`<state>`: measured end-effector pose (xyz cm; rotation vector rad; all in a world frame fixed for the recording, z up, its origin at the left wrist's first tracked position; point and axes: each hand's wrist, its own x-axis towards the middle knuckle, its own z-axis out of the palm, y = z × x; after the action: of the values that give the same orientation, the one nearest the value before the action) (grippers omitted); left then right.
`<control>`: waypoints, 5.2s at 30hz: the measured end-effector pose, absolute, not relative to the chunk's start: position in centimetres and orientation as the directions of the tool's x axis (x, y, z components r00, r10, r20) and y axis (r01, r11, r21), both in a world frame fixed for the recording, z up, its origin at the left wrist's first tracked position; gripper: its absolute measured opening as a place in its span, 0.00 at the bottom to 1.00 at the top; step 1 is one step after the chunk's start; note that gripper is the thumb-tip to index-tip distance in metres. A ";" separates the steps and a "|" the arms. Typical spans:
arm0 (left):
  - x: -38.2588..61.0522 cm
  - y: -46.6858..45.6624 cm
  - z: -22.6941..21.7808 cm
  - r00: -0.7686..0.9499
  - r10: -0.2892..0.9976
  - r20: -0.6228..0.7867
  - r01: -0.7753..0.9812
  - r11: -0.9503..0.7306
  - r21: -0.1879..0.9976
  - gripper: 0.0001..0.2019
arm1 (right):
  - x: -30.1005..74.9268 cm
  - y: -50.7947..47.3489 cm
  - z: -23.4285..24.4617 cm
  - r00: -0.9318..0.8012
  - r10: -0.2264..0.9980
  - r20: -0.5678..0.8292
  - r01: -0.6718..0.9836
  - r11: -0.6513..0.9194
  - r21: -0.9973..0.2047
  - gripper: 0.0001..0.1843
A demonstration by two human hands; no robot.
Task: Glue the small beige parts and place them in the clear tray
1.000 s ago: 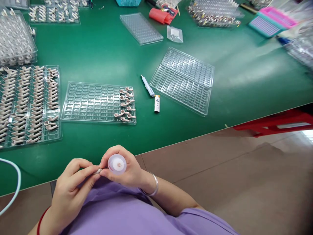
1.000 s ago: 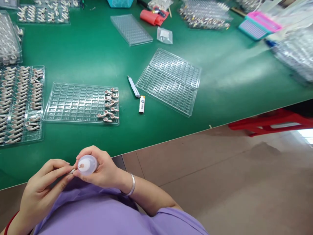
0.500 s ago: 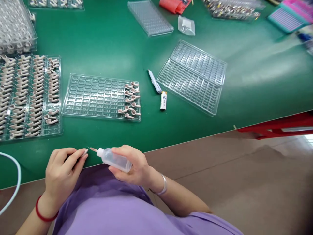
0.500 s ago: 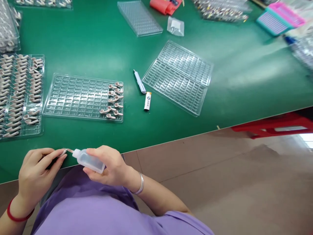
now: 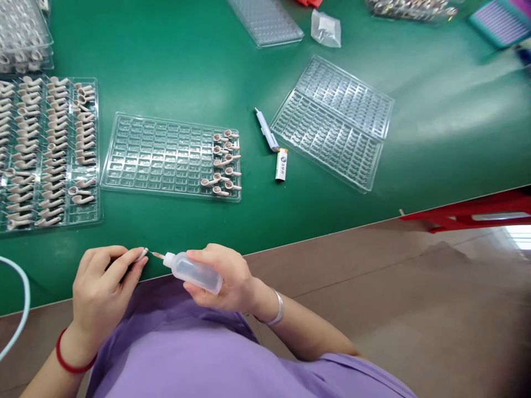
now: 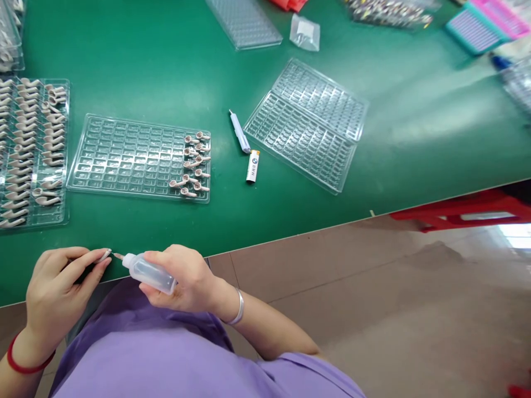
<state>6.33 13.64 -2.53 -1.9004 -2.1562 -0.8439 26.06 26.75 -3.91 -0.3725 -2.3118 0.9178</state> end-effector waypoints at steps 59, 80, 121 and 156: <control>11.8 11.0 -3.9 -0.368 0.570 -0.734 -0.506 0.540 0.673 0.18 | 25.2 22.4 -5.9 -0.676 0.481 0.558 0.022 0.770 -0.638 0.13; 11.8 11.3 -4.1 -0.293 0.583 -0.758 -0.603 0.502 0.620 0.16 | 25.1 22.7 -5.5 -0.668 0.493 0.557 0.015 0.758 -0.652 0.09; 7.4 34.8 0.1 0.070 0.985 0.155 0.976 -0.099 0.192 0.16 | 28.8 29.9 -5.3 -0.351 0.921 0.170 -0.088 0.148 -0.985 0.21; 4.0 16.5 2.0 -0.271 0.855 -0.443 0.175 0.496 0.851 0.19 | 26.2 26.7 -3.5 -0.669 0.684 0.293 -0.028 0.370 -0.929 0.27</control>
<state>4.00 16.53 1.98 -1.7080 -3.4019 -1.6647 26.20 26.68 -3.52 -0.5653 -1.9556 1.3437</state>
